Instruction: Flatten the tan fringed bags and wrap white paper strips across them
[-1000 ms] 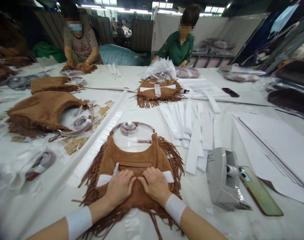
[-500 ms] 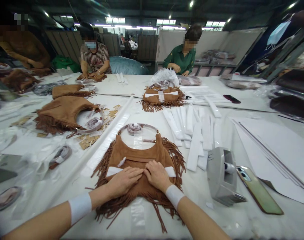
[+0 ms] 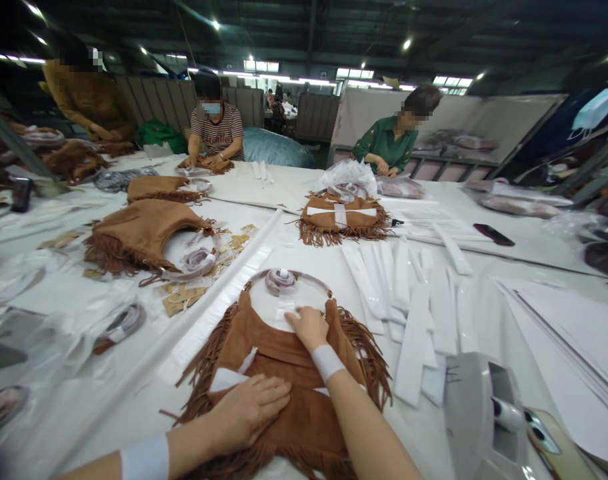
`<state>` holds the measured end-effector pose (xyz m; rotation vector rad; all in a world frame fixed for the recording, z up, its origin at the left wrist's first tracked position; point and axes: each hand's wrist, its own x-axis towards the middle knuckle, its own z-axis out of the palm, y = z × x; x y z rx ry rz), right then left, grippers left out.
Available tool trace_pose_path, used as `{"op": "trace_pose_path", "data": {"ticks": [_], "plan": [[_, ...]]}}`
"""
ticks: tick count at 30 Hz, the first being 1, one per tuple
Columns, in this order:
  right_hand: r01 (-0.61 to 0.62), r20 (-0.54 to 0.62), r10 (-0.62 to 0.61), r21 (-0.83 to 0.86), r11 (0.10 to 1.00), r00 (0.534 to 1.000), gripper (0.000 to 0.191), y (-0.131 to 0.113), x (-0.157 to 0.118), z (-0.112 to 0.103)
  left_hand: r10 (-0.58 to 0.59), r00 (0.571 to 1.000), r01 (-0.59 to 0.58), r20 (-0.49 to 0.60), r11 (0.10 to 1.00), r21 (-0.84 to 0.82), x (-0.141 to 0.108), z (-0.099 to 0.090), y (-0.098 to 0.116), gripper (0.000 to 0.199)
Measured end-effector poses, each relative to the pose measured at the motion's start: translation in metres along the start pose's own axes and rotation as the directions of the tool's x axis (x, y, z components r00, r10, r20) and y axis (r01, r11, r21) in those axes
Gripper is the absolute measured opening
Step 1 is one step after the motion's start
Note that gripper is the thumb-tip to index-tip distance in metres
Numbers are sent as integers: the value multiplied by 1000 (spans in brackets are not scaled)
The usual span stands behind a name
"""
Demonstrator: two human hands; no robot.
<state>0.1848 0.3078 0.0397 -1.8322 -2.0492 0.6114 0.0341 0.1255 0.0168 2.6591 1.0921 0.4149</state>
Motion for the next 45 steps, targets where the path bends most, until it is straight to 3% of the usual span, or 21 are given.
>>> {"op": "trace_pose_path", "data": {"ticks": [5, 8, 12, 15, 26, 33, 38, 41, 43, 45], "plan": [[-65, 101, 50, 146, 987, 994, 12, -1, 16, 19, 1, 1000, 0, 15, 1000, -4, 0, 3, -4, 46], [-131, 173, 81, 302, 944, 982, 10, 1, 17, 18, 1, 1000, -1, 21, 1000, -15, 0, 3, -5, 46], [-261, 272, 146, 456, 851, 951, 25, 0, 15, 10, 12, 1000, -11, 29, 1000, -17, -1, 0, -5, 47], [-331, 340, 169, 501, 800, 925, 12, -2, 13, 5, 21, 1000, -21, 23, 1000, -15, -1, 0, -5, 47], [-403, 312, 266, 568, 717, 912, 10, -15, 23, 16, 43, 999, -43, -19, 999, 0, -1, -1, -8, 42], [-354, 231, 269, 582, 732, 935, 14, -11, 58, 15, 52, 999, -51, 18, 998, -45, 1, -4, -11, 43], [-226, 125, 190, 614, 756, 974, 14, -26, 64, -8, 45, 999, -43, 16, 996, -76, 0, -2, -10, 44], [-132, 75, 108, 616, 777, 991, 13, -35, 35, -32, 27, 1000, -27, 0, 997, -73, -1, 1, -9, 43], [-43, 12, 44, 568, 822, 999, 16, -35, 0, -48, 25, 1000, -25, -4, 997, -73, -1, 1, -8, 43], [124, -84, -97, 435, 892, 992, 14, -28, -45, -56, 28, 1000, -28, -5, 997, -71, -2, 0, -7, 43]]}}
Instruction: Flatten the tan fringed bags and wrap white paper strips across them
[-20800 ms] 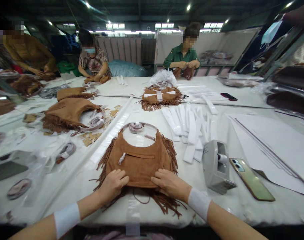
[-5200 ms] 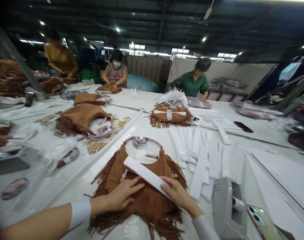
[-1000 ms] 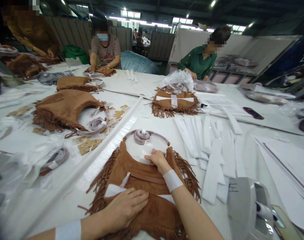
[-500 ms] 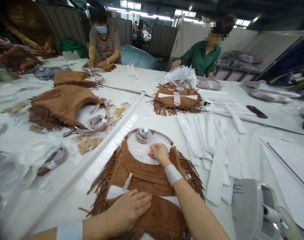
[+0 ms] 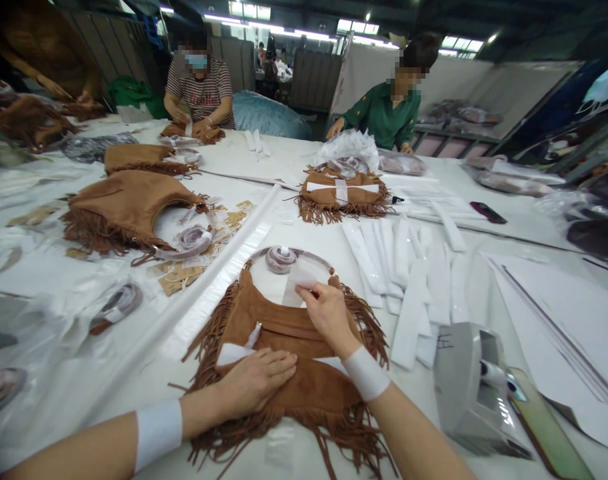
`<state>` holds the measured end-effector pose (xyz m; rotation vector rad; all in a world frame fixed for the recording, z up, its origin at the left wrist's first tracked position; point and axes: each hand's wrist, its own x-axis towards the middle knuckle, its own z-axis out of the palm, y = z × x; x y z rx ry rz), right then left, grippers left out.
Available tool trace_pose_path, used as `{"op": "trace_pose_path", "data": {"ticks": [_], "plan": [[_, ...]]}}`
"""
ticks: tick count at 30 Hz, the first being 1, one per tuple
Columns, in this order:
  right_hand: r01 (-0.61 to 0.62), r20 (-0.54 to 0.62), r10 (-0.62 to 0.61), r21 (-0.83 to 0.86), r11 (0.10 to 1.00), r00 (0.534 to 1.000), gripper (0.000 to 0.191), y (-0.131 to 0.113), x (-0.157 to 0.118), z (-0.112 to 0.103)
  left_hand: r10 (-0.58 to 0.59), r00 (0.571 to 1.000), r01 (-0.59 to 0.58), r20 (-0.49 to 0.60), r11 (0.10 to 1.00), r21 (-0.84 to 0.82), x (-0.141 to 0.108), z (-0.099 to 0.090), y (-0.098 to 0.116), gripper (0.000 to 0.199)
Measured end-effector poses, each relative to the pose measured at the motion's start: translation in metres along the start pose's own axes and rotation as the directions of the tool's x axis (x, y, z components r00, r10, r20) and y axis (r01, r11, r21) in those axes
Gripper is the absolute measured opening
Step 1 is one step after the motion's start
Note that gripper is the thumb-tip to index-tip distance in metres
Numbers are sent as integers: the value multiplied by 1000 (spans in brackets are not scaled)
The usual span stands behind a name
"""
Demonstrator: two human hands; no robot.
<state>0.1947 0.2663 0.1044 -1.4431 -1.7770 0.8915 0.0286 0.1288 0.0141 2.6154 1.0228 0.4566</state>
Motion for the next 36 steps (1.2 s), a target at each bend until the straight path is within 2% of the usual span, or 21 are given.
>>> {"op": "trace_pose_path", "data": {"ticks": [2, 4, 7, 10, 14, 17, 20, 23, 24, 26, 28, 30, 34, 36], "plan": [[219, 26, -218, -160, 962, 976, 21, 5, -47, -6, -3, 1000, 3, -3, 1000, 1, 0, -2, 2, 42], [368, 73, -362, -258, 894, 930, 32, 17, -90, -4, -3, 1000, 3, -4, 1000, -10, 1, -5, 4, 39], [468, 122, -457, -358, 808, 881, 36, 42, -134, 6, 13, 1000, -13, -13, 999, -31, 1, -9, 6, 39], [546, 150, -537, -411, 730, 830, 35, 63, -155, 14, 36, 998, -37, -44, 999, -34, 0, -9, 8, 39], [606, 152, -610, -439, 663, 778, 33, 77, -160, 18, 4, 985, -9, -172, 1000, -24, -4, -5, 10, 28], [630, 153, -637, -440, 640, 755, 32, 79, -161, 21, -21, 968, 39, -252, 997, 68, -7, -1, 11, 29], [645, 162, -651, -441, 624, 741, 33, 79, -167, 23, 67, 983, -41, -172, 987, 153, -8, 4, 9, 36], [669, 215, -650, -426, 610, 729, 28, 73, -173, 20, 116, 988, -102, -105, 987, 126, -8, 9, 5, 32], [671, 243, -635, -412, 617, 733, 24, 69, -173, 17, 118, 988, -107, -98, 988, 112, -8, 10, 4, 31], [628, 275, -566, -401, 667, 777, 19, 59, -169, 12, 120, 989, -111, -84, 989, 99, -9, 11, 2, 33], [540, 269, -468, -424, 727, 842, 25, 49, -158, 10, 126, 990, -120, -66, 988, 94, -9, 8, 2, 35], [484, 264, -406, -481, 731, 875, 27, 42, -145, 12, 145, 989, -142, -28, 986, 82, -9, 3, 4, 34], [528, 343, -402, -592, 609, 849, 36, 47, -134, 23, 177, 983, -179, 48, 983, 45, -11, -5, 8, 29], [533, 361, -394, -616, 579, 845, 43, 55, -136, 27, 189, 981, -191, 46, 981, 27, -14, -4, 7, 32]]}}
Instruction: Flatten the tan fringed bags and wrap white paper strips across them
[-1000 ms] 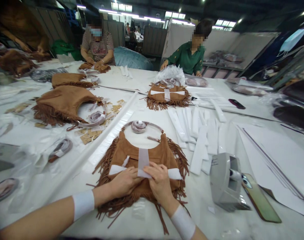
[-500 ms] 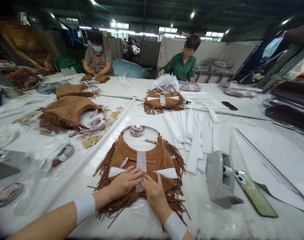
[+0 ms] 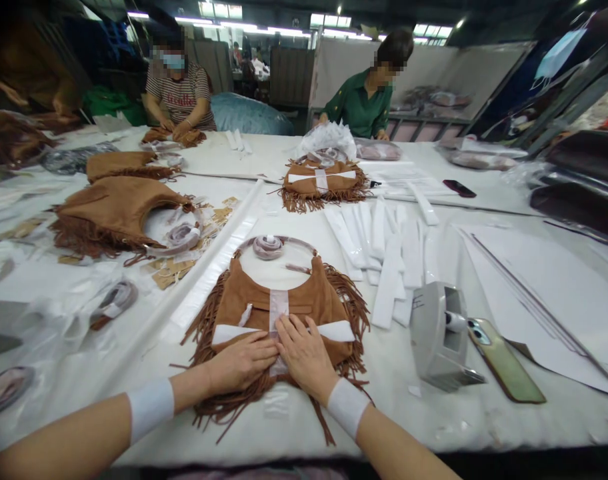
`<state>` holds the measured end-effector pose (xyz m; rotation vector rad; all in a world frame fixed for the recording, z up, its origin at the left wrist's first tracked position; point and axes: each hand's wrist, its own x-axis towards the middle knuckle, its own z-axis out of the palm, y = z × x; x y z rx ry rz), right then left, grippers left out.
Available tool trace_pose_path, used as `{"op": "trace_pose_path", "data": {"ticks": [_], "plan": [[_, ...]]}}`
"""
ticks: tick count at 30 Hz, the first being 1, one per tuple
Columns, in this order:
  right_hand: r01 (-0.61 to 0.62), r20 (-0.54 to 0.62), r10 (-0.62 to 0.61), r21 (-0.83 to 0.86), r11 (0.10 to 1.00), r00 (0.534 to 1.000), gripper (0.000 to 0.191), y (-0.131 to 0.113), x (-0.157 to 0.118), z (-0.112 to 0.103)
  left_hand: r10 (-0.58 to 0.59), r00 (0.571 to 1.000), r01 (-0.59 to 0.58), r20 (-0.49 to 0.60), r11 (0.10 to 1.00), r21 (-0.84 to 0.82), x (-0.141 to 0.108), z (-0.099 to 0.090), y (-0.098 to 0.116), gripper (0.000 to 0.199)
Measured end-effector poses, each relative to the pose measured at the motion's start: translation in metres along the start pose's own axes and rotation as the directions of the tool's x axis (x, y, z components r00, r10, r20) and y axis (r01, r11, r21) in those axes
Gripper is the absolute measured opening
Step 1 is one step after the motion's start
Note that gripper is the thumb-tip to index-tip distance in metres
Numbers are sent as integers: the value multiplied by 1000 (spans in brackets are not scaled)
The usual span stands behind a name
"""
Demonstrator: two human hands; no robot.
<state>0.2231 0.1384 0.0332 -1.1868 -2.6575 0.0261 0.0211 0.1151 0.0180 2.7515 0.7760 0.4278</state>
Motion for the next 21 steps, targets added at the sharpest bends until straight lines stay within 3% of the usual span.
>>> {"op": "trace_pose_path", "data": {"ticks": [7, 10, 15, 18, 21], "plan": [[-14, 10, 14, 18, 1000, 1000, 49, 9, -1, 8, 46, 999, -48, -20, 995, -86, 0, -1, -10, 36], [28, 22, -28, 24, 999, 999, 49, 7, -5, 1, -59, 997, 53, -49, 993, -108, 4, -9, 5, 31], [68, 6, -67, -38, 997, 998, 65, -3, -41, -5, -210, 974, 210, -87, 978, -18, 0, 0, 33, 56], [149, 31, -148, -62, 987, 989, 54, 8, -60, -1, -186, 982, 187, -33, 981, 58, -8, 9, 33, 43], [232, 61, -229, -43, 972, 971, 47, 25, -65, -1, -97, 995, 94, 38, 993, 75, -16, 10, 23, 48]]}}
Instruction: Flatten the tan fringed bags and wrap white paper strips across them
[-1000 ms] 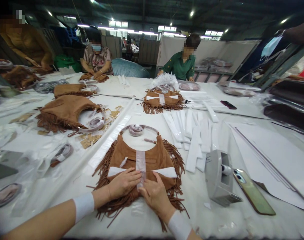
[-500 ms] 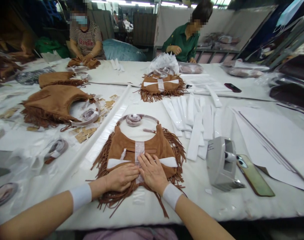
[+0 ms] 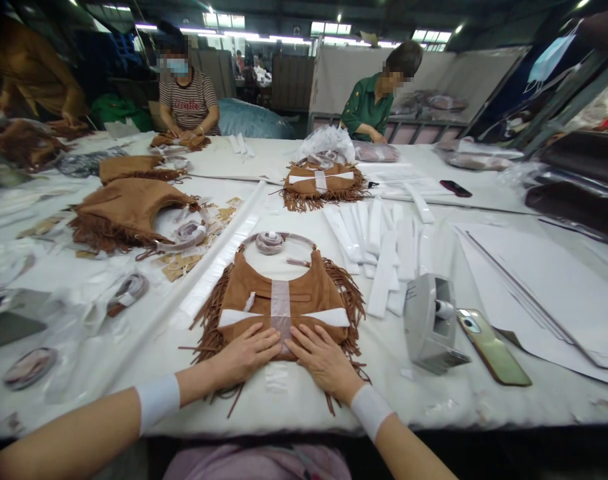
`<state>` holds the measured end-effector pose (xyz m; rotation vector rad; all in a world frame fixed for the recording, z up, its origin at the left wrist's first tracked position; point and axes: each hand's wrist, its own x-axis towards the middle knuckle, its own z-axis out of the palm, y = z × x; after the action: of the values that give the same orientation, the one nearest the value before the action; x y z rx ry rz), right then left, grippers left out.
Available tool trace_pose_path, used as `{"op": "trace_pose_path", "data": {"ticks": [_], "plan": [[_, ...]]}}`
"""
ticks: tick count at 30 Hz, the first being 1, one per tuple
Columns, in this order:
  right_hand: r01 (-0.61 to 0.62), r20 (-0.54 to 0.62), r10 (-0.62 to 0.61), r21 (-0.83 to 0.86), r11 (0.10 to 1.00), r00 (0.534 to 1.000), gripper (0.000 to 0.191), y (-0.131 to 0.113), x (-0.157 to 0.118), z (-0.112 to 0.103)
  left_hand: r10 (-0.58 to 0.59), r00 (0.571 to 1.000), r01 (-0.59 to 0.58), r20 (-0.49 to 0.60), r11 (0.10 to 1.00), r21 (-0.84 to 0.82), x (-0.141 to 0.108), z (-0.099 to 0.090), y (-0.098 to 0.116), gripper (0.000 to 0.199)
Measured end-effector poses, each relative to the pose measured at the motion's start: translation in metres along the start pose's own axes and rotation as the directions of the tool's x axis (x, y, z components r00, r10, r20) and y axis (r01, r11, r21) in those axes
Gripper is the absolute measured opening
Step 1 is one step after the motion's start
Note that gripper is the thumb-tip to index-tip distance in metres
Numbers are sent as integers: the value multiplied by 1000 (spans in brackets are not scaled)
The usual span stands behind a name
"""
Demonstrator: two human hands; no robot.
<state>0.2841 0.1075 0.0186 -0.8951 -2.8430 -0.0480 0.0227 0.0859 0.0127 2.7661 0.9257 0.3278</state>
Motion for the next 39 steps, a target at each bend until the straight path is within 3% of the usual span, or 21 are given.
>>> {"op": "trace_pose_path", "data": {"ticks": [4, 8, 14, 20, 26, 31, 39], "plan": [[10, -8, -9, 35, 999, 1000, 44, 3, 1, -13, 43, 998, -43, 56, 999, 15, -2, -4, -7, 52], [22, -1, -22, 141, 990, 1000, 43, -29, -2, -20, 25, 996, -27, 85, 999, 25, 0, -7, -5, 47], [-157, -47, 173, 237, 959, 984, 19, -71, -2, 15, 11, 997, -10, 72, 1000, -8, 1, -10, -2, 43], [-244, -91, 308, 420, 874, 947, 24, -77, 6, 26, 9, 997, -8, 78, 1000, -13, 0, -7, -4, 45], [-195, -130, 286, 471, 860, 949, 49, -84, 6, 25, 17, 999, -17, 30, 1000, 18, 2, -11, 2, 39], [-244, -198, 345, 407, 880, 917, 30, -88, 11, 33, 18, 1000, -18, -2, 997, 69, 4, -12, 6, 30], [-286, -219, 399, 412, 865, 890, 22, -95, 14, 29, 56, 998, -59, 18, 977, 207, 11, -20, 9, 28]]}}
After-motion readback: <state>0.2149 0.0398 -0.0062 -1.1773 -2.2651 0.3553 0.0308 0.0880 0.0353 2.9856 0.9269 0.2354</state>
